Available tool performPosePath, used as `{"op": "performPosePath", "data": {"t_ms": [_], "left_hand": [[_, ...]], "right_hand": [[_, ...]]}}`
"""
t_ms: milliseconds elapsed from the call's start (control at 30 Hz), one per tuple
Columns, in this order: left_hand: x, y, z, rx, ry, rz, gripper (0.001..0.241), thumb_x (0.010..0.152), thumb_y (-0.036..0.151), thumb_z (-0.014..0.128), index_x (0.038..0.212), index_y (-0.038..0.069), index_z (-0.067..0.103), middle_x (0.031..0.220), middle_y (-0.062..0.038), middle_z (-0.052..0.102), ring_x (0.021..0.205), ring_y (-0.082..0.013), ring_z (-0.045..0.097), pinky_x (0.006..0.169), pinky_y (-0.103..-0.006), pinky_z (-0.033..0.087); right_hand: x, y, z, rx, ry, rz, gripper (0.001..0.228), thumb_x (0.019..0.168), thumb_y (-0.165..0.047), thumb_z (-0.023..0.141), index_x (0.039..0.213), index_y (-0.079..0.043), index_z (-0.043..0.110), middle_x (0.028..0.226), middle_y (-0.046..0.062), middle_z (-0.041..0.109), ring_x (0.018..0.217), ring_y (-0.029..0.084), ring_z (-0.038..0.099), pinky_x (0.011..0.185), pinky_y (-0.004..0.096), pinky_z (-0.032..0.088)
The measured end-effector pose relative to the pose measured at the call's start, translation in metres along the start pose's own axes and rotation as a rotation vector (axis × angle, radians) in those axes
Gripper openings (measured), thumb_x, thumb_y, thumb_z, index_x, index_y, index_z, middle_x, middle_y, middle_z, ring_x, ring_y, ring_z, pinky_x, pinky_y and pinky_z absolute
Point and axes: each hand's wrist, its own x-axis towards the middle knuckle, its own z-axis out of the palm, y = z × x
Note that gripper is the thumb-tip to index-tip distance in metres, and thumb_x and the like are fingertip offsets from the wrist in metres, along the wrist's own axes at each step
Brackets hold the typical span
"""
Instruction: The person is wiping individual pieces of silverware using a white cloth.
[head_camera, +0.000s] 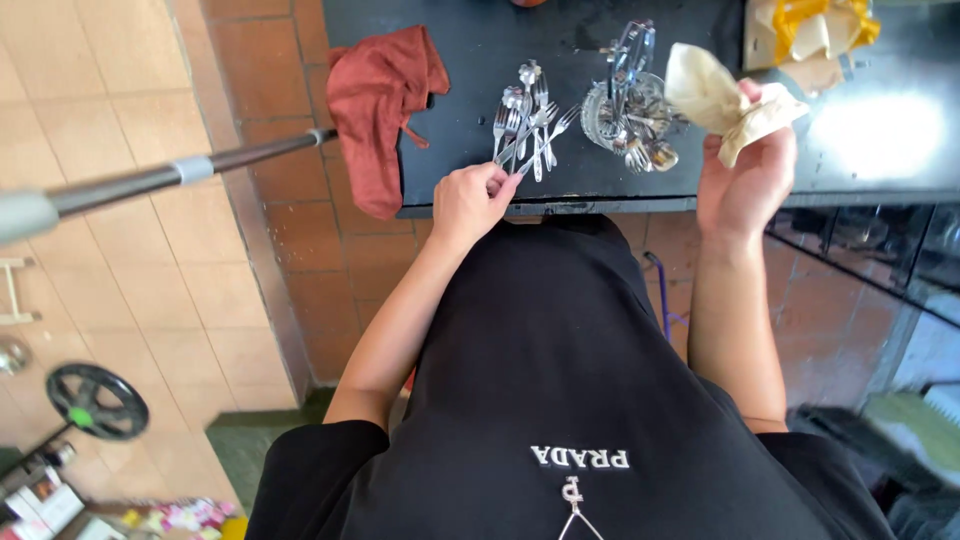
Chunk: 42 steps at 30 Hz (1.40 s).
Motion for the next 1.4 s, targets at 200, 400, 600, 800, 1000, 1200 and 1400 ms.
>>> {"op": "performPosePath", "data": {"t_ms": [200,400,600,800,1000,1200,1400], "left_hand": [[0.02,0.01,-0.03,-0.119,-0.222,0.15,0.023,0.092,0.033,0.078,0.084,0.011,0.077,0.067,-0.005,0.072,0.059,-0.022,0.071,0.056,-0.0337,0.053],[0.045,0.064,-0.015,-0.081,-0.147,0.499,0.012,0.096,0.026,0.074,0.104,0.017,0.074,0.084,-0.002,0.073,0.07,-0.0208,0.071,0.062,-0.0353,0.054],[0.055,0.1,0.035,-0.016,-0.216,0.508,0.034,0.095,0.025,0.07,0.127,0.016,0.068,0.091,-0.008,0.076,0.068,-0.0262,0.072,0.061,-0.0389,0.057],[0.065,0.102,0.047,0.058,-0.265,0.523,0.023,0.095,0.025,0.071,0.112,0.011,0.067,0.086,-0.007,0.076,0.069,-0.0314,0.072,0.056,-0.0424,0.056],[0.064,0.113,0.048,0.084,-0.141,0.566,0.009,0.093,0.021,0.075,0.096,0.013,0.07,0.074,-0.005,0.071,0.062,-0.0271,0.068,0.053,-0.0395,0.052],[0.061,0.126,0.04,-0.304,0.042,0.387,0.006,0.09,0.01,0.082,0.094,0.009,0.078,0.068,-0.001,0.064,0.055,-0.0099,0.055,0.053,-0.0267,0.043],[0.046,0.138,0.029,-0.688,0.233,0.271,0.007,0.097,0.006,0.076,0.097,0.0,0.073,0.094,-0.004,0.07,0.07,-0.0041,0.059,0.057,-0.0203,0.043]], "right_hand": [[-0.025,0.004,-0.014,0.051,0.035,-0.018,0.027,0.107,-0.024,0.049,0.119,-0.008,0.066,0.123,0.003,0.066,0.118,0.018,0.059,0.107,0.036,0.046],[-0.04,-0.005,-0.032,0.079,0.081,-0.09,0.025,0.107,-0.022,0.051,0.12,-0.007,0.066,0.125,0.003,0.066,0.122,0.018,0.058,0.112,0.036,0.044],[-0.041,-0.015,-0.038,0.069,0.156,-0.036,0.025,0.105,-0.021,0.054,0.119,-0.006,0.067,0.124,0.005,0.067,0.118,0.018,0.062,0.106,0.034,0.048],[-0.035,-0.017,-0.054,-0.134,0.127,0.04,0.023,0.107,-0.012,0.053,0.118,-0.002,0.071,0.11,0.005,0.069,0.089,0.011,0.055,0.076,0.026,0.042],[-0.018,-0.02,-0.055,-0.145,0.007,0.081,0.023,0.107,-0.008,0.051,0.119,0.001,0.069,0.119,0.008,0.071,0.108,0.013,0.065,0.094,0.026,0.05],[0.005,-0.032,-0.05,-0.227,-0.099,0.165,0.025,0.109,-0.009,0.054,0.127,0.002,0.068,0.127,0.009,0.07,0.107,0.011,0.062,0.092,0.025,0.048],[0.016,-0.049,-0.024,-0.477,-0.249,0.105,0.027,0.109,-0.009,0.054,0.13,0.002,0.068,0.129,0.008,0.07,0.106,0.01,0.061,0.091,0.024,0.049]]}}
